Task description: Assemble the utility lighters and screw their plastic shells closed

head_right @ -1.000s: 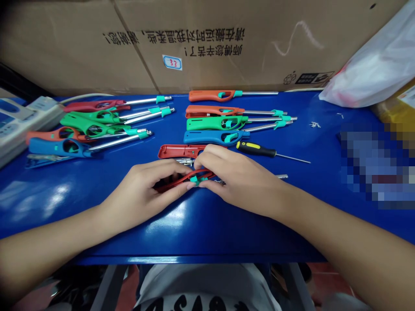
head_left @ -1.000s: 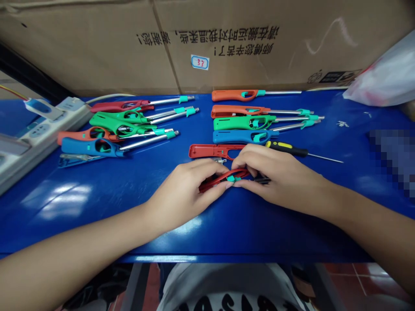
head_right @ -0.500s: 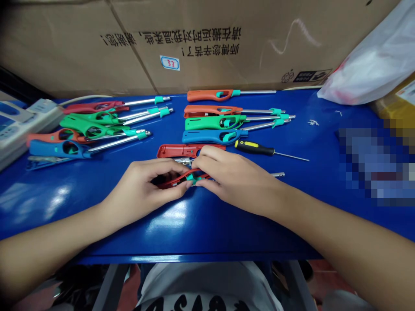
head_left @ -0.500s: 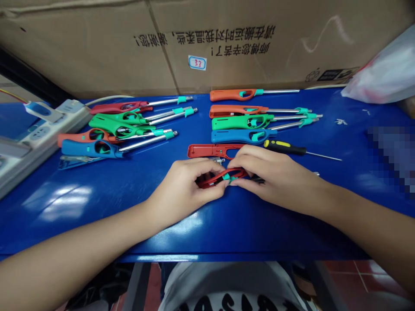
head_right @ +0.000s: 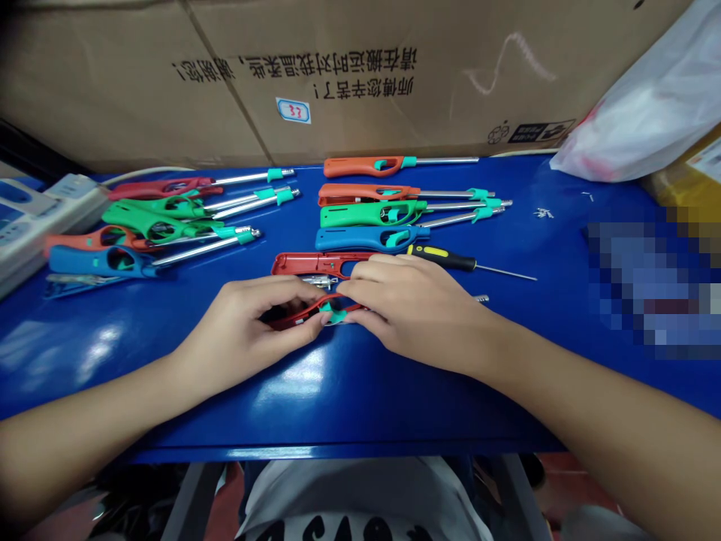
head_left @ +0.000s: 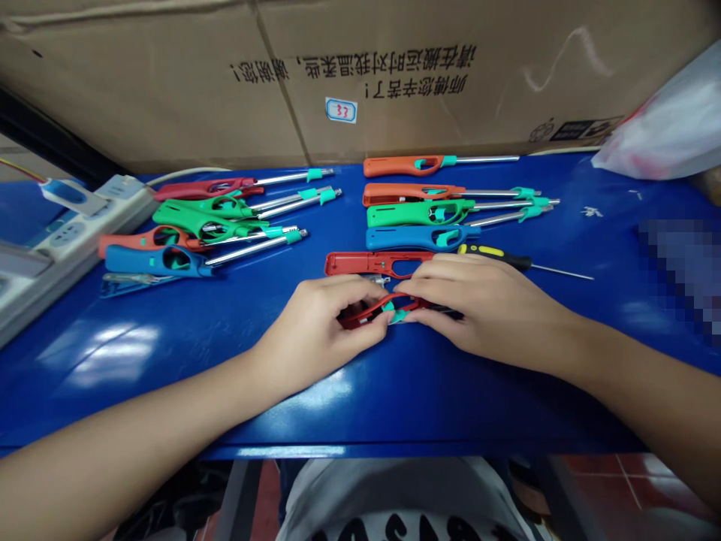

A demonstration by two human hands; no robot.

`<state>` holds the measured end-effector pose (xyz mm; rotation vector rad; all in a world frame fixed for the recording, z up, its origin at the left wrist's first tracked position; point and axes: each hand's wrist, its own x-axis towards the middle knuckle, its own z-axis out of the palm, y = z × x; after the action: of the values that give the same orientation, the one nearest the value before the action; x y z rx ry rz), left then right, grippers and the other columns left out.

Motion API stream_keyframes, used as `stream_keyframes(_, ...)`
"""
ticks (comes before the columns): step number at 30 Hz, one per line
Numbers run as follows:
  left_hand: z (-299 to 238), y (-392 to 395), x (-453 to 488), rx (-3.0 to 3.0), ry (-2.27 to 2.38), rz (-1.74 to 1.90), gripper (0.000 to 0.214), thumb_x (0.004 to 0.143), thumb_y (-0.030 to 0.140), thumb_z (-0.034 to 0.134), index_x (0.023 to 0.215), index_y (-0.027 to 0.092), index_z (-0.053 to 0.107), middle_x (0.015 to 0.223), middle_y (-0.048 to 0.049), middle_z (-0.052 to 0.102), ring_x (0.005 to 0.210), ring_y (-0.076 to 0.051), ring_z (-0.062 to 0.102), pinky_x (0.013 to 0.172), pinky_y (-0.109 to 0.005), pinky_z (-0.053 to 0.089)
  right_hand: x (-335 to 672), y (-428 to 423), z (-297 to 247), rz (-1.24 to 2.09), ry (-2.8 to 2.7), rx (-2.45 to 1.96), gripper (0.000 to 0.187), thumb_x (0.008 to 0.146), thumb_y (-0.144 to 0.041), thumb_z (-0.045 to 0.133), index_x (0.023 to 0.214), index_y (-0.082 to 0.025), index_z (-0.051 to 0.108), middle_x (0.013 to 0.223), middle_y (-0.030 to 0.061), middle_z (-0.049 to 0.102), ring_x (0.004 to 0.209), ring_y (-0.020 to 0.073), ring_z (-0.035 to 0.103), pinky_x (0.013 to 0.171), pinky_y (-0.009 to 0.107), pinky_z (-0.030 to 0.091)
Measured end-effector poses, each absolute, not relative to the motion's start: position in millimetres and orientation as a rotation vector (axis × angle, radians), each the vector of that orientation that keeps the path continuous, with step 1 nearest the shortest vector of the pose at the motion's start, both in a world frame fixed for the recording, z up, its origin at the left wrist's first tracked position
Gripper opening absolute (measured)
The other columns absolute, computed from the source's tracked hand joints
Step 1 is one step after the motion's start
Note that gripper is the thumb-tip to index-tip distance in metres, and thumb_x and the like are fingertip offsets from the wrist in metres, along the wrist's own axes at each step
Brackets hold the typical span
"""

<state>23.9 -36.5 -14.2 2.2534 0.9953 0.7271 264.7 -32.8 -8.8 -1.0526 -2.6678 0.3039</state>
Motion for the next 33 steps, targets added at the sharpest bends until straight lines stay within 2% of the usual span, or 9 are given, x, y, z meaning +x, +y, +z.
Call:
stream_keyframes(4, -17, -37, 22, 2.328, 0.999, 0.792, 0.023, 0.094, 0.023, 0.07, 0.117, 0.018, 0.072, 0.102, -0.0043, 0.074, 0.085, -0.014, 0.068, 0.078, -0.025, 0.055, 265, -34, -10, 0.341, -2.642, -1.1, 0.029, 0.103, -0.031, 0.054, 0.123, -0.019, 0.071, 0.116, 0.0096, 0.074, 0.104, 0.0252, 0.068, 0.088, 0.039, 0.053)
stream_keyframes(7, -19, -36, 21, 2.351, 1.009, 0.766, 0.026, 0.097, 0.026, 0.068, 0.121, 0.018, 0.073, 0.102, -0.0065, 0.074, 0.09, -0.018, 0.069, 0.082, -0.029, 0.056, 268, -33, -7, 0.422, -2.646, -1.136, 0.03, 0.103, -0.035, 0.054, 0.124, -0.02, 0.07, 0.116, 0.0089, 0.072, 0.103, 0.0243, 0.068, 0.087, 0.038, 0.053)
stream_keyframes(13, -22, -35, 22, 2.373, 1.055, 0.791, 0.027, 0.097, 0.026, 0.067, 0.121, 0.014, 0.074, 0.102, -0.0082, 0.075, 0.092, -0.02, 0.07, 0.084, -0.033, 0.057, 287, -28, 10, 0.475, -2.652, -1.196, 0.025, 0.096, -0.04, 0.063, 0.114, -0.023, 0.067, 0.114, 0.0068, 0.069, 0.102, 0.0236, 0.066, 0.082, 0.037, 0.051)
stream_keyframes(17, -18, -37, 22, 2.453, 1.106, 0.779, 0.029, 0.096, 0.028, 0.066, 0.121, 0.017, 0.073, 0.11, -0.0094, 0.077, 0.101, -0.024, 0.069, 0.086, -0.038, 0.058, 300, -23, 15, 0.542, -2.752, -1.219, 0.013, 0.088, -0.033, 0.069, 0.096, -0.023, 0.068, 0.095, 0.0037, 0.071, 0.081, 0.0211, 0.065, 0.068, 0.033, 0.048)
stream_keyframes(19, -16, -40, 22, 2.502, 1.106, 0.745, 0.033, 0.094, 0.032, 0.068, 0.122, 0.017, 0.073, 0.112, -0.0102, 0.076, 0.102, -0.027, 0.069, 0.088, -0.042, 0.059, 302, -21, 16, 0.548, -2.783, -1.213, 0.007, 0.09, -0.027, 0.065, 0.094, -0.023, 0.07, 0.091, 0.0035, 0.072, 0.078, 0.0202, 0.065, 0.067, 0.033, 0.047)
stream_keyframes(21, -15, -41, 22, 2.552, 1.071, 0.712, 0.038, 0.092, 0.035, 0.07, 0.125, 0.016, 0.072, 0.114, -0.0112, 0.076, 0.103, -0.028, 0.069, 0.09, -0.046, 0.059, 303, -20, 16, 0.549, -2.8, -1.177, 0.012, 0.093, -0.023, 0.06, 0.095, -0.023, 0.072, 0.093, 0.0041, 0.073, 0.08, 0.02, 0.066, 0.069, 0.033, 0.048)
stream_keyframes(26, -17, -42, 21, 2.64, 1.036, 0.681, 0.031, 0.094, 0.025, 0.066, 0.124, 0.016, 0.072, 0.118, -0.0111, 0.075, 0.106, -0.028, 0.07, 0.091, -0.046, 0.061, 300, -22, 18, 0.514, -2.812, -1.077, 0.021, 0.098, -0.026, 0.058, 0.108, -0.022, 0.076, 0.103, 0.0065, 0.077, 0.093, 0.0228, 0.07, 0.081, 0.036, 0.05)
stream_keyframes(29, -18, -41, 20, 2.655, 1.021, 0.697, 0.029, 0.095, 0.024, 0.066, 0.122, 0.015, 0.073, 0.116, -0.0107, 0.076, 0.104, -0.027, 0.07, 0.089, -0.045, 0.061, 297, -23, 18, 0.505, -2.828, -1.011, 0.025, 0.101, -0.025, 0.053, 0.102, -0.021, 0.077, 0.098, 0.006, 0.078, 0.093, 0.0227, 0.07, 0.082, 0.036, 0.05)
stream_keyframes(33, -18, -40, 20, 2.662, 0.982, 0.698, 0.028, 0.096, 0.024, 0.067, 0.121, 0.014, 0.073, 0.114, -0.0094, 0.077, 0.101, -0.027, 0.07, 0.089, -0.045, 0.061, 292, -23, 17, 0.458, -2.802, -1.014, 0.026, 0.101, -0.023, 0.052, 0.092, -0.019, 0.076, 0.091, 0.005, 0.076, 0.087, 0.0213, 0.069, 0.076, 0.033, 0.049)
